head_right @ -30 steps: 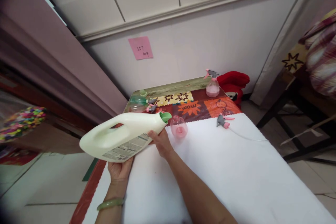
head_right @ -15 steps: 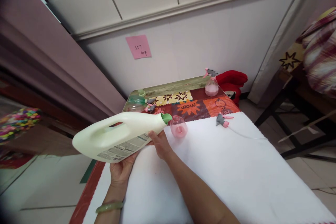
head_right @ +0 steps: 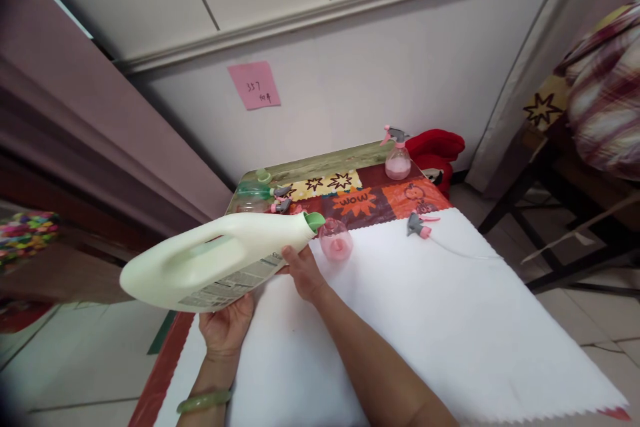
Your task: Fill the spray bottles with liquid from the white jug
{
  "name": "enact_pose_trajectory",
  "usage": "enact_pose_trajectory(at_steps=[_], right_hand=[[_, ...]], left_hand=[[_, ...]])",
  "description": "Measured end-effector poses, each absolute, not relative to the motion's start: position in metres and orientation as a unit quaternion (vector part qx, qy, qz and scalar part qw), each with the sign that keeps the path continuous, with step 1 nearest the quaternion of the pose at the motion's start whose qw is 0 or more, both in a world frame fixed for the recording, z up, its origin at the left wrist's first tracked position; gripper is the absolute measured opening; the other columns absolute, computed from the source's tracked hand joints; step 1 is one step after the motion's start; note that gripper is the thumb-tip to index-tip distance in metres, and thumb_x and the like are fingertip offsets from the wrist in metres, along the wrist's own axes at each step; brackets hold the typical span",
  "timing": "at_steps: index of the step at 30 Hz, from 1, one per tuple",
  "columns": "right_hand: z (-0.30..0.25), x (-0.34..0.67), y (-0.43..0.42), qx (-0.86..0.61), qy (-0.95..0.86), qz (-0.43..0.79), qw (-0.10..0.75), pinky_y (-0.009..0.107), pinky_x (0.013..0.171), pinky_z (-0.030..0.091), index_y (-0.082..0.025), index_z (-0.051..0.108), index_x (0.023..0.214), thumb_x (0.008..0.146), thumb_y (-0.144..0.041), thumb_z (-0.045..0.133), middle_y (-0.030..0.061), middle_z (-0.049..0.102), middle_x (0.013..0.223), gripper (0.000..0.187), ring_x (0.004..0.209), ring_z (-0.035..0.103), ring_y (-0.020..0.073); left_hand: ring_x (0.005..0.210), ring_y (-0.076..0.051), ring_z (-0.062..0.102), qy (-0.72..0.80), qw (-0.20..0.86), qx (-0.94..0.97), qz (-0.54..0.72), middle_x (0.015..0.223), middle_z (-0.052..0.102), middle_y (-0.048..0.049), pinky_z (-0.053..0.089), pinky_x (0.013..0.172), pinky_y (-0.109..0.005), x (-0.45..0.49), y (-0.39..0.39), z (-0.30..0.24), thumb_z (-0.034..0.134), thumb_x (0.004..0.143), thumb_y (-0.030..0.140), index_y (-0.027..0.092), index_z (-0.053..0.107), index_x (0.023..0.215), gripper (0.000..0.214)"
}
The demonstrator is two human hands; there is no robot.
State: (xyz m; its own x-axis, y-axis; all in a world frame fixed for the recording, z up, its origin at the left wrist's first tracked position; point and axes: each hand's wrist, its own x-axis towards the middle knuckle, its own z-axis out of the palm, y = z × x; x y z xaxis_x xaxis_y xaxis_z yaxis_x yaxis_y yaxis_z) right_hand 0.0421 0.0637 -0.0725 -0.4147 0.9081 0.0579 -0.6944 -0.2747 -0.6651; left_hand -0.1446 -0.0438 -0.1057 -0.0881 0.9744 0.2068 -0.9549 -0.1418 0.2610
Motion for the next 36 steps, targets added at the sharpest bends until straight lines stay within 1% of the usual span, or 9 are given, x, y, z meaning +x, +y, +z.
enact_pose_trajectory(at_steps=[8, 11, 14, 16, 19, 21, 23, 28, 36], right_hand=[[-0.075, 0.040, 0.062, -0.163, -0.303, 0.787, 0.512, 0.049, 0.077, 0.066, -0.028, 0.054, 0.136, 0.078, -0.065, 0.076, 0.0085, 0.074, 0.121, 0.072, 0.102, 0.074, 0.0281], [-0.074, 0.040, 0.061, -0.154, -0.302, 0.791, 0.510, 0.050, 0.079, 0.066, -0.028, 0.055, 0.136, 0.078, -0.064, 0.077, 0.0084, 0.073, 0.122, 0.072, 0.102, 0.074, 0.0284], [-0.072, 0.041, 0.061, -0.149, -0.299, 0.791, 0.513, 0.051, 0.081, 0.066, -0.029, 0.055, 0.136, 0.078, -0.063, 0.077, 0.0087, 0.072, 0.126, 0.071, 0.106, 0.073, 0.0292], [-0.071, 0.041, 0.061, -0.147, -0.298, 0.788, 0.518, 0.052, 0.083, 0.065, -0.029, 0.055, 0.136, 0.079, -0.062, 0.077, 0.0085, 0.071, 0.127, 0.070, 0.108, 0.072, 0.0293], [-0.072, 0.039, 0.061, -0.141, -0.300, 0.788, 0.518, 0.053, 0.085, 0.065, -0.030, 0.055, 0.136, 0.080, -0.061, 0.077, 0.0077, 0.072, 0.126, 0.067, 0.108, 0.072, 0.0286], [-0.073, 0.038, 0.060, -0.135, -0.301, 0.791, 0.516, 0.052, 0.084, 0.065, -0.030, 0.056, 0.135, 0.080, -0.062, 0.076, 0.0076, 0.072, 0.125, 0.066, 0.106, 0.072, 0.0282], [-0.074, 0.038, 0.060, -0.135, -0.303, 0.792, 0.513, 0.051, 0.082, 0.066, -0.030, 0.056, 0.134, 0.080, -0.063, 0.075, 0.0078, 0.072, 0.124, 0.066, 0.106, 0.072, 0.0282], [-0.073, 0.040, 0.062, -0.153, -0.314, 0.791, 0.503, 0.048, 0.074, 0.069, -0.028, 0.057, 0.133, 0.081, -0.062, 0.075, 0.0087, 0.071, 0.124, 0.065, 0.108, 0.070, 0.0283], [-0.072, 0.043, 0.064, -0.135, -0.300, 0.793, 0.513, 0.050, 0.078, 0.069, -0.028, 0.057, 0.131, 0.082, -0.061, 0.075, 0.0080, 0.069, 0.129, 0.062, 0.111, 0.070, 0.0278]], left_hand=[[0.138, -0.026, 0.055, 0.002, 0.659, 0.180, 0.730, 0.149, 0.058, -0.0041, 0.050, 0.109, -0.050, -0.148, -0.042, -0.110, 0.047, 0.100, 0.026, 0.035, 0.050, 0.150, 0.050], [0.141, -0.025, 0.052, -0.022, 0.656, 0.182, 0.732, 0.151, 0.057, -0.0056, 0.048, 0.111, -0.050, -0.144, -0.041, -0.108, 0.046, 0.103, 0.040, 0.036, 0.043, 0.154, 0.052], [0.146, -0.026, 0.047, -0.051, 0.652, 0.174, 0.736, 0.156, 0.051, -0.0096, 0.044, 0.115, -0.047, -0.138, -0.041, -0.106, 0.051, 0.097, 0.059, 0.033, 0.030, 0.161, 0.072], [0.148, -0.024, 0.043, -0.063, 0.658, 0.164, 0.732, 0.159, 0.048, -0.0102, 0.040, 0.118, -0.043, -0.137, -0.041, -0.107, 0.052, 0.094, 0.066, 0.032, 0.024, 0.163, 0.082], [0.150, -0.020, 0.039, -0.062, 0.673, 0.158, 0.720, 0.161, 0.045, -0.0085, 0.035, 0.121, -0.038, -0.139, -0.043, -0.111, 0.047, 0.096, 0.064, 0.031, 0.024, 0.163, 0.077], [0.150, -0.019, 0.040, -0.052, 0.675, 0.160, 0.718, 0.160, 0.046, -0.0084, 0.035, 0.121, -0.037, -0.141, -0.043, -0.113, 0.042, 0.099, 0.062, 0.031, 0.024, 0.163, 0.073], [0.149, -0.020, 0.041, -0.043, 0.671, 0.156, 0.723, 0.159, 0.048, -0.0086, 0.036, 0.120, -0.038, -0.142, -0.043, -0.114, 0.041, 0.099, 0.062, 0.031, 0.024, 0.163, 0.073], [0.151, -0.021, 0.038, -0.029, 0.652, 0.160, 0.741, 0.160, 0.046, -0.0067, 0.036, 0.121, -0.040, -0.137, -0.042, -0.108, 0.045, 0.098, 0.062, 0.035, 0.022, 0.163, 0.074], [0.148, -0.023, 0.043, -0.005, 0.648, 0.166, 0.743, 0.159, 0.047, -0.0080, 0.041, 0.118, -0.042, -0.136, -0.042, -0.099, 0.057, 0.092, 0.060, 0.038, 0.013, 0.164, 0.087]])
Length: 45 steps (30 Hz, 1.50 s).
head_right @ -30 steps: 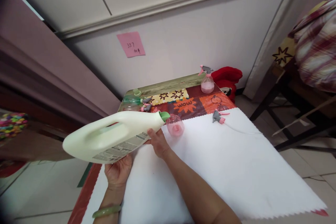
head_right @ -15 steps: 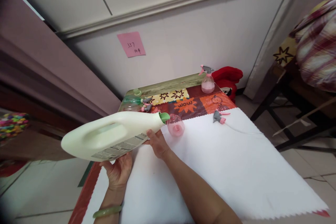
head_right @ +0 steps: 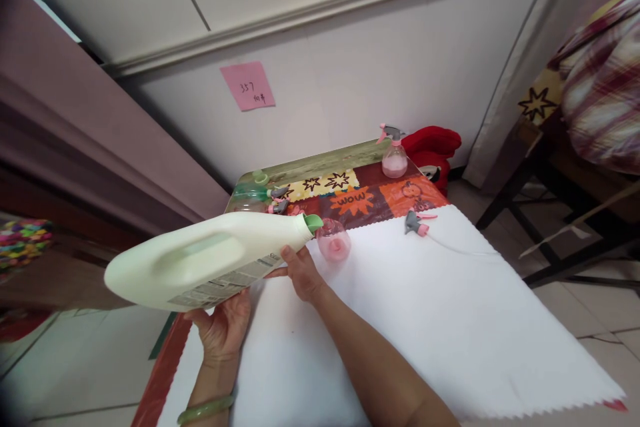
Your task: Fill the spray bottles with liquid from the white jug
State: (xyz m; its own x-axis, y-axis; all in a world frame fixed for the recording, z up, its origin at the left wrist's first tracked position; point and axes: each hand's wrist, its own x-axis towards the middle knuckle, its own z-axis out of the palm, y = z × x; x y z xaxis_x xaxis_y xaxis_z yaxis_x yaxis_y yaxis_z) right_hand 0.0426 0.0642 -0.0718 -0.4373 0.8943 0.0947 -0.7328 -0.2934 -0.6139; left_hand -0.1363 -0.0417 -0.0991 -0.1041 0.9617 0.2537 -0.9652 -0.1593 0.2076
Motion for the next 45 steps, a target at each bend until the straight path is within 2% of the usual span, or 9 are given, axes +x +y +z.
enact_pose_trajectory(at_steps=[7, 12, 21, 28, 38, 45], right_hand=[[-0.071, 0.043, 0.063, -0.121, -0.292, 0.800, 0.510, 0.054, 0.080, 0.068, -0.029, 0.056, 0.131, 0.082, -0.061, 0.075, 0.0082, 0.070, 0.129, 0.062, 0.113, 0.069, 0.0296], [-0.069, 0.044, 0.063, -0.113, -0.289, 0.805, 0.506, 0.056, 0.081, 0.067, -0.029, 0.056, 0.132, 0.082, -0.064, 0.074, 0.0079, 0.068, 0.132, 0.063, 0.113, 0.069, 0.0292], [-0.066, 0.046, 0.063, -0.102, -0.293, 0.806, 0.505, 0.055, 0.081, 0.067, -0.029, 0.055, 0.134, 0.085, -0.061, 0.072, 0.0081, 0.067, 0.134, 0.061, 0.116, 0.067, 0.0287], [-0.065, 0.046, 0.064, -0.101, -0.287, 0.810, 0.502, 0.055, 0.081, 0.066, -0.029, 0.056, 0.133, 0.083, -0.065, 0.072, 0.0086, 0.068, 0.133, 0.064, 0.116, 0.068, 0.0294], [-0.064, 0.046, 0.064, -0.108, -0.284, 0.808, 0.506, 0.056, 0.084, 0.065, -0.029, 0.057, 0.132, 0.080, -0.067, 0.073, 0.0090, 0.069, 0.132, 0.067, 0.117, 0.069, 0.0299], [-0.063, 0.046, 0.064, -0.102, -0.286, 0.808, 0.505, 0.055, 0.085, 0.065, -0.030, 0.057, 0.131, 0.082, -0.066, 0.072, 0.0077, 0.070, 0.131, 0.063, 0.116, 0.069, 0.0297]], left_hand=[[0.148, -0.026, 0.042, -0.020, 0.639, 0.199, 0.743, 0.161, 0.043, -0.0116, 0.043, 0.115, -0.048, -0.137, -0.040, -0.094, 0.057, 0.094, 0.057, 0.039, 0.005, 0.164, 0.090], [0.149, -0.027, 0.040, -0.025, 0.635, 0.210, 0.743, 0.162, 0.042, -0.0109, 0.043, 0.115, -0.049, -0.135, -0.041, -0.088, 0.053, 0.096, 0.056, 0.039, 0.008, 0.164, 0.083], [0.150, -0.025, 0.039, -0.020, 0.638, 0.208, 0.741, 0.163, 0.040, -0.0087, 0.040, 0.118, -0.046, -0.132, -0.043, -0.082, 0.048, 0.099, 0.055, 0.039, 0.008, 0.164, 0.078], [0.146, -0.028, 0.045, 0.011, 0.633, 0.210, 0.745, 0.161, 0.043, -0.0104, 0.045, 0.114, -0.049, -0.136, -0.043, -0.076, 0.059, 0.093, 0.056, 0.039, 0.009, 0.164, 0.088], [0.148, -0.031, 0.042, 0.016, 0.636, 0.223, 0.739, 0.162, 0.041, -0.0138, 0.046, 0.113, -0.052, -0.139, -0.042, -0.075, 0.061, 0.093, 0.055, 0.038, 0.007, 0.164, 0.091], [0.148, -0.028, 0.042, 0.017, 0.639, 0.194, 0.744, 0.162, 0.041, -0.0094, 0.044, 0.115, -0.048, -0.133, -0.045, -0.067, 0.054, 0.098, 0.051, 0.040, 0.010, 0.164, 0.080]])
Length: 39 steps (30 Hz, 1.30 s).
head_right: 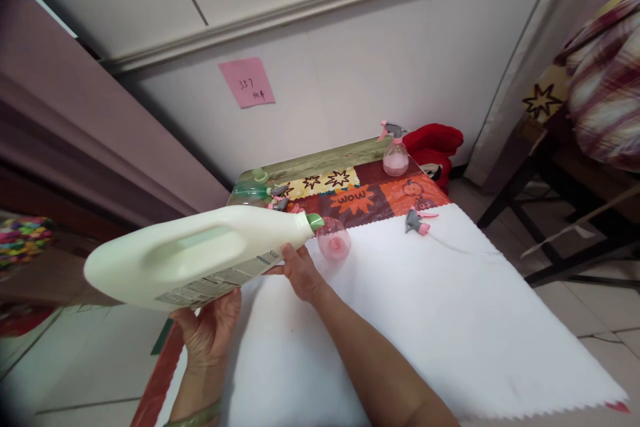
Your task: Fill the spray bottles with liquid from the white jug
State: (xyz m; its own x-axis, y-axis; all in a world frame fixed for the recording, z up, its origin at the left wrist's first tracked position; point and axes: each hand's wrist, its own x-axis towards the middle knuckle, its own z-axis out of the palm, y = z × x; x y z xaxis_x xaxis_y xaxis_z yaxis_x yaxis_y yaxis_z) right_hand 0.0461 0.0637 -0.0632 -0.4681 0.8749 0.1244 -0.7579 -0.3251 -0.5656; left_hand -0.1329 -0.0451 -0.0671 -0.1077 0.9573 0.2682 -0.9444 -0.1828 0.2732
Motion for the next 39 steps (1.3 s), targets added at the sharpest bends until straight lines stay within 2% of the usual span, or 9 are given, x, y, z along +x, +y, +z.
enact_pose_trajectory(at_steps=[8, 21, 32, 39], right_hand=[[-0.065, 0.045, 0.064, -0.096, -0.290, 0.807, 0.506, 0.055, 0.086, 0.065, -0.030, 0.057, 0.132, 0.084, -0.066, 0.070, 0.0073, 0.070, 0.132, 0.061, 0.116, 0.069, 0.0288], [-0.059, 0.051, 0.065, -0.094, -0.287, 0.810, 0.502, 0.056, 0.087, 0.064, -0.029, 0.058, 0.133, 0.079, -0.069, 0.073, 0.0087, 0.070, 0.131, 0.069, 0.112, 0.070, 0.0299], [-0.058, 0.048, 0.063, -0.086, -0.271, 0.815, 0.505, 0.057, 0.088, 0.063, -0.029, 0.058, 0.132, 0.078, -0.070, 0.075, 0.0085, 0.069, 0.134, 0.070, 0.119, 0.067, 0.0307], [-0.059, 0.048, 0.063, -0.084, -0.273, 0.814, 0.505, 0.058, 0.088, 0.063, -0.030, 0.057, 0.134, 0.079, -0.069, 0.074, 0.0087, 0.068, 0.136, 0.069, 0.122, 0.066, 0.0315]], left_hand=[[0.147, -0.027, 0.045, 0.038, 0.631, 0.193, 0.751, 0.161, 0.044, -0.0077, 0.047, 0.113, -0.047, -0.133, -0.045, -0.066, 0.055, 0.096, 0.056, 0.042, 0.011, 0.163, 0.081], [0.143, -0.030, 0.049, 0.043, 0.628, 0.201, 0.750, 0.159, 0.047, -0.0097, 0.049, 0.111, -0.049, -0.134, -0.044, -0.063, 0.058, 0.095, 0.053, 0.041, 0.012, 0.163, 0.083], [0.141, -0.030, 0.052, 0.066, 0.625, 0.205, 0.751, 0.155, 0.052, -0.0084, 0.052, 0.108, -0.050, -0.134, -0.044, -0.057, 0.057, 0.095, 0.055, 0.042, 0.022, 0.161, 0.076], [0.142, -0.029, 0.051, 0.068, 0.623, 0.205, 0.752, 0.157, 0.050, -0.0077, 0.051, 0.109, -0.049, -0.131, -0.045, -0.054, 0.058, 0.095, 0.053, 0.044, 0.019, 0.162, 0.078]])
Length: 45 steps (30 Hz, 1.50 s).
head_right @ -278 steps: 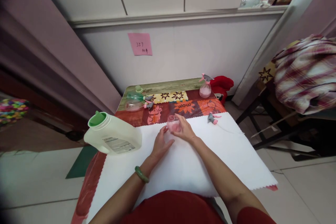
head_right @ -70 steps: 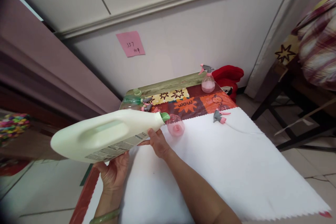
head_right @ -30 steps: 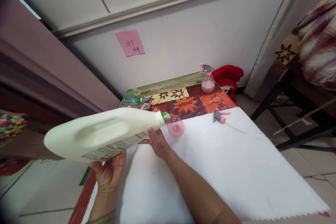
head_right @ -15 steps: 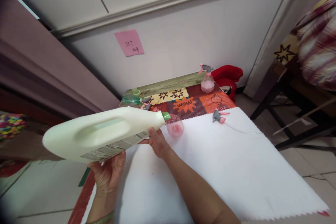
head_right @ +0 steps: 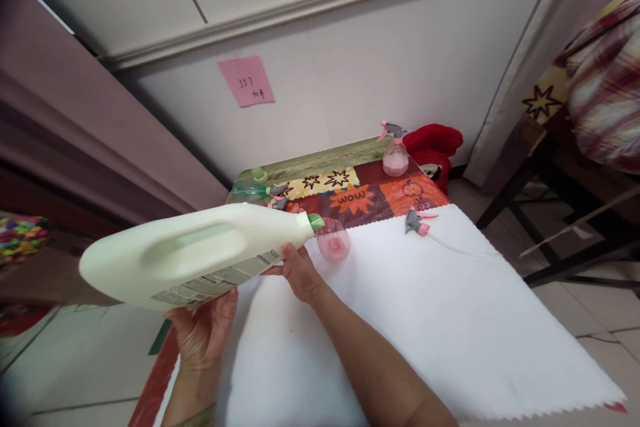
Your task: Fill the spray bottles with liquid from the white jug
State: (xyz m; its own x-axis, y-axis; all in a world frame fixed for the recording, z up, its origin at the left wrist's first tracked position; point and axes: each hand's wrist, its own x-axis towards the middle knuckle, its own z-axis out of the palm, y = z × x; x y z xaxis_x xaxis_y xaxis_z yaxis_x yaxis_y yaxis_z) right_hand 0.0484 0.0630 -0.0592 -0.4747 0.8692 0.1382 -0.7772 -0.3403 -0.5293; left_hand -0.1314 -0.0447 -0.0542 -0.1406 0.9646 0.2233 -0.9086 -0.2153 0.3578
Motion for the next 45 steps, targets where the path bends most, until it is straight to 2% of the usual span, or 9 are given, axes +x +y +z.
enact_pose_trajectory(at_steps=[11, 16, 23, 30, 33, 39, 45], right_hand=[[-0.061, 0.047, 0.064, -0.084, -0.269, 0.815, 0.506, 0.059, 0.088, 0.063, -0.030, 0.058, 0.133, 0.081, -0.068, 0.073, 0.0086, 0.068, 0.135, 0.067, 0.119, 0.067, 0.0307], [-0.060, 0.047, 0.064, -0.081, -0.270, 0.816, 0.504, 0.058, 0.088, 0.063, -0.030, 0.057, 0.134, 0.080, -0.069, 0.073, 0.0089, 0.067, 0.137, 0.068, 0.122, 0.065, 0.0315], [-0.059, 0.048, 0.064, -0.083, -0.269, 0.817, 0.503, 0.059, 0.089, 0.063, -0.031, 0.057, 0.134, 0.080, -0.070, 0.073, 0.0083, 0.066, 0.138, 0.069, 0.122, 0.066, 0.0312], [-0.057, 0.048, 0.063, -0.084, -0.270, 0.818, 0.501, 0.059, 0.089, 0.062, -0.030, 0.056, 0.134, 0.079, -0.071, 0.073, 0.0091, 0.066, 0.139, 0.071, 0.123, 0.065, 0.0315], [-0.056, 0.049, 0.063, -0.082, -0.273, 0.818, 0.500, 0.059, 0.090, 0.062, -0.030, 0.056, 0.134, 0.079, -0.070, 0.072, 0.0092, 0.066, 0.139, 0.070, 0.123, 0.065, 0.0314], [-0.057, 0.048, 0.063, -0.084, -0.272, 0.817, 0.502, 0.060, 0.089, 0.062, -0.031, 0.057, 0.133, 0.080, -0.070, 0.072, 0.0087, 0.067, 0.137, 0.068, 0.123, 0.065, 0.0318], [-0.055, 0.049, 0.063, -0.084, -0.274, 0.816, 0.501, 0.060, 0.090, 0.062, -0.030, 0.057, 0.134, 0.081, -0.070, 0.071, 0.0092, 0.067, 0.138, 0.068, 0.124, 0.064, 0.0320]], left_hand=[[0.141, -0.032, 0.051, 0.080, 0.617, 0.215, 0.752, 0.157, 0.049, -0.0085, 0.053, 0.106, -0.051, -0.133, -0.043, -0.051, 0.069, 0.088, 0.048, 0.045, 0.012, 0.162, 0.093], [0.141, -0.031, 0.051, 0.104, 0.612, 0.202, 0.757, 0.158, 0.048, -0.0076, 0.054, 0.106, -0.049, -0.134, -0.044, -0.050, 0.069, 0.088, 0.050, 0.045, 0.014, 0.162, 0.092], [0.137, -0.033, 0.055, 0.126, 0.606, 0.214, 0.756, 0.154, 0.053, -0.0084, 0.055, 0.104, -0.050, -0.141, -0.045, -0.054, 0.078, 0.081, 0.045, 0.043, 0.016, 0.162, 0.103], [0.136, -0.033, 0.056, 0.124, 0.600, 0.216, 0.760, 0.154, 0.054, -0.0104, 0.054, 0.105, -0.049, -0.144, -0.046, -0.057, 0.074, 0.085, 0.049, 0.041, 0.024, 0.161, 0.091], [0.136, -0.034, 0.056, 0.129, 0.601, 0.225, 0.756, 0.153, 0.054, -0.0106, 0.055, 0.105, -0.048, -0.144, -0.046, -0.057, 0.075, 0.083, 0.051, 0.041, 0.025, 0.161, 0.094], [0.138, -0.033, 0.054, 0.122, 0.604, 0.212, 0.759, 0.155, 0.052, -0.0102, 0.054, 0.106, -0.049, -0.142, -0.046, -0.056, 0.076, 0.083, 0.048, 0.042, 0.016, 0.163, 0.099], [0.135, -0.034, 0.057, 0.128, 0.597, 0.230, 0.757, 0.154, 0.054, -0.0109, 0.055, 0.104, -0.048, -0.143, -0.045, -0.055, 0.077, 0.083, 0.047, 0.041, 0.022, 0.162, 0.096]])
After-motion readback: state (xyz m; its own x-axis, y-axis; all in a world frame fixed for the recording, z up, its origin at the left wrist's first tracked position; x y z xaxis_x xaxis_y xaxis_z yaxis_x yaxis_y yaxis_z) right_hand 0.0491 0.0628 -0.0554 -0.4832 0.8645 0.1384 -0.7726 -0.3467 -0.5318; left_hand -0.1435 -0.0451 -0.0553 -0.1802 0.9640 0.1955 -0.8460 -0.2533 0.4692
